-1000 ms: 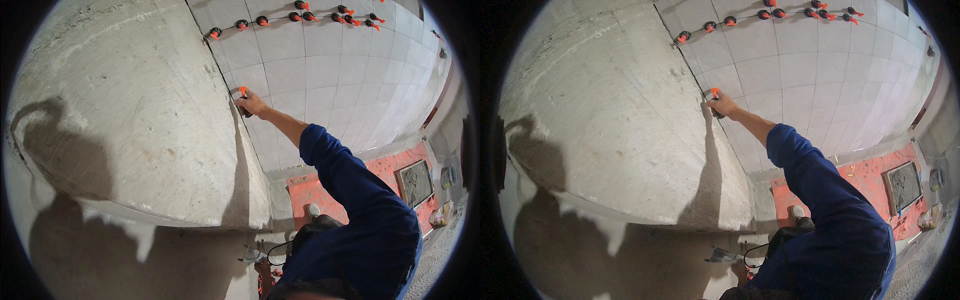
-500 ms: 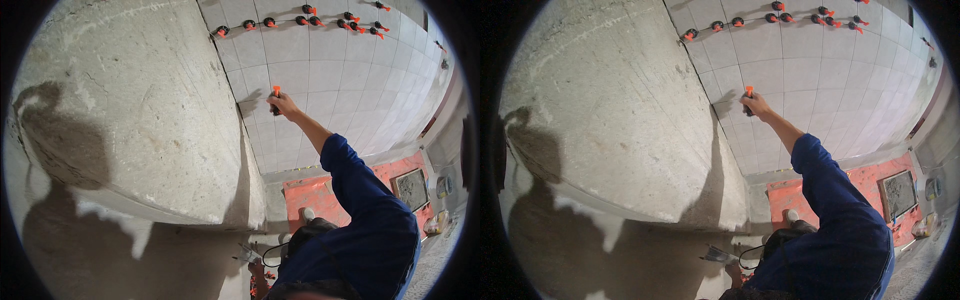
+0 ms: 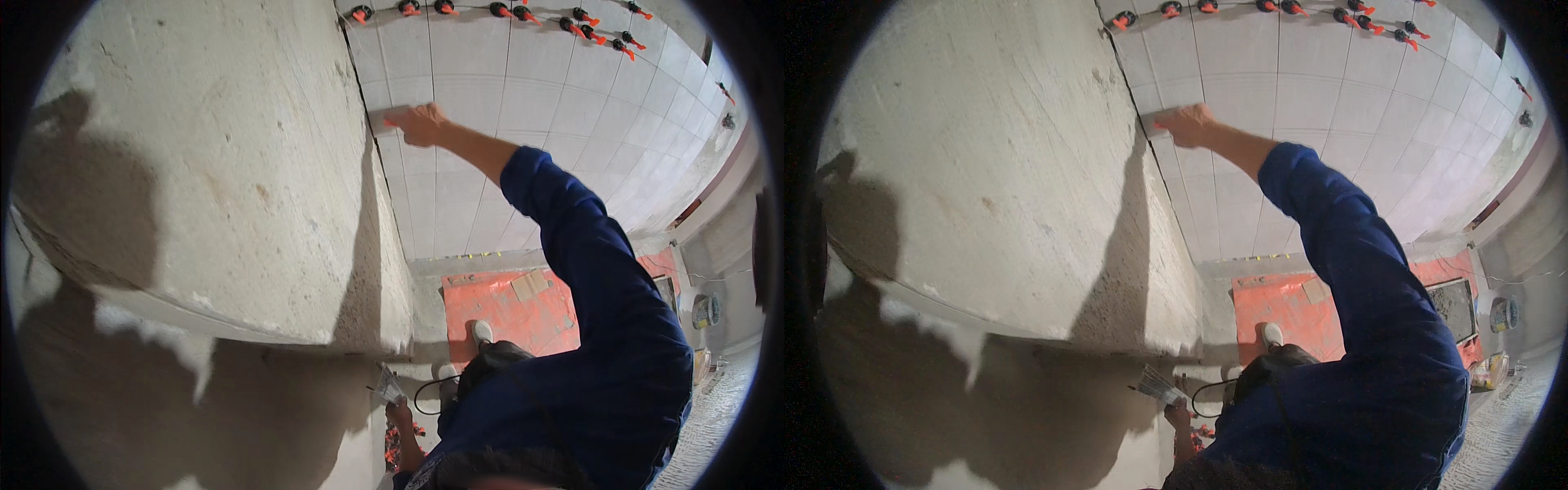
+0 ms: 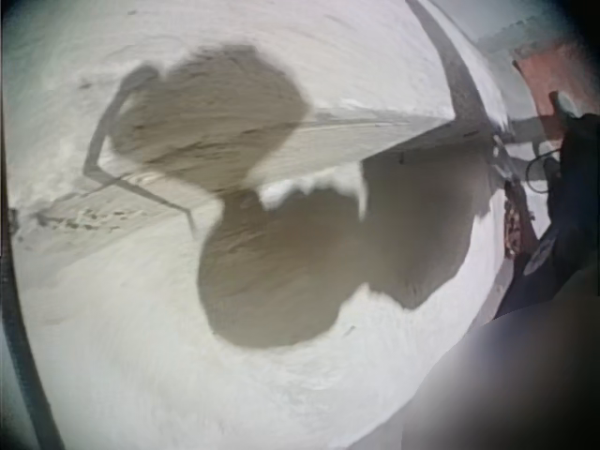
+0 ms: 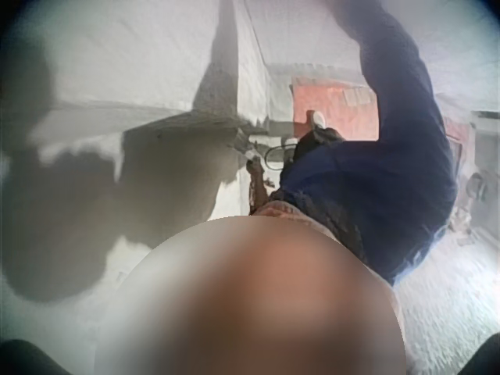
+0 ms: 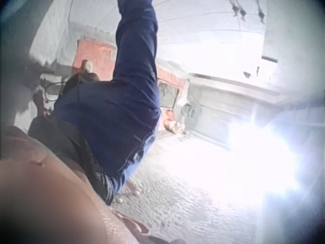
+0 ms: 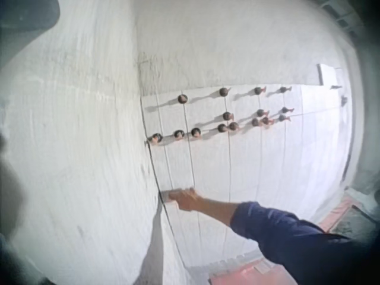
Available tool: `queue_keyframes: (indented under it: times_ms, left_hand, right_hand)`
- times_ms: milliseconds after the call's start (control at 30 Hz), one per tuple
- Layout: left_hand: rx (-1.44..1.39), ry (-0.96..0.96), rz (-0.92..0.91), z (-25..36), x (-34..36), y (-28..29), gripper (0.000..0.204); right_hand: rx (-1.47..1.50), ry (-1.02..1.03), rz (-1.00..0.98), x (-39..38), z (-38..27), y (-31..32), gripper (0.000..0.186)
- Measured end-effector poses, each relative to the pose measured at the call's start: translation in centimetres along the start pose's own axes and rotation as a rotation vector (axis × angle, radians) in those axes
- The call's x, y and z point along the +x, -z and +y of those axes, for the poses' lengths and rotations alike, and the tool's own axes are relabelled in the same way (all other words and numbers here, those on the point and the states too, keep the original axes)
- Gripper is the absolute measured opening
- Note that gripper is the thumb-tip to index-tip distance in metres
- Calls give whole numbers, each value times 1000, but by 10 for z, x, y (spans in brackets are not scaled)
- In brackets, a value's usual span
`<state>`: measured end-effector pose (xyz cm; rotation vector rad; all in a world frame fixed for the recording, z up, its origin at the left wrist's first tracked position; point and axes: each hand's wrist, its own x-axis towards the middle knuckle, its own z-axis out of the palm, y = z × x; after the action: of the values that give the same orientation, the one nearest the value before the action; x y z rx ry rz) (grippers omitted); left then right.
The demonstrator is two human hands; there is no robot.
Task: The person installs white ceramic tiles on a wall using a hammer to tap them into place, a level to check alignment, and tile leveling clips to maintain spacing. They repeatedly adjust clips and verify the tile grid.
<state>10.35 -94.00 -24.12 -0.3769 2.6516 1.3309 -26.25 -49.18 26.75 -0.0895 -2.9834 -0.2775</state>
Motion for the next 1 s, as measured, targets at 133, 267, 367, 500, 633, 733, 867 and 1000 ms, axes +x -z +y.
queue_keyframes:
  times_ms: [133,267,367,500,633,733,867,1000]
  left_hand:
    - [-46,84,10,8,-11,-5,33]
    - [-51,82,-28,25,-22,1,35]
    - [1,52,-10,37,-29,6,34]
    - [-44,81,3,36,-30,6,35]
    - [-67,180,-44,15,-19,-1,33]
    - [31,-105,68,-1,-14,-6,29]
    - [-6,-31,33,-8,-8,-8,27]
    - [-105,48,-20,1,-6,0,27]
  right_hand:
    - [-216,30,-42,16,0,2,47]
    - [-351,79,33,7,13,-9,40]
    - [-386,42,10,-6,28,-14,35]
    - [-446,62,53,-35,50,-20,31]
    - [-440,83,-11,-69,60,-52,34]
    - [-273,46,-97,-120,67,-102,36]
    - [-61,-142,-406,-229,71,-204,43]
    - [63,-271,-767,-385,69,-313,42]
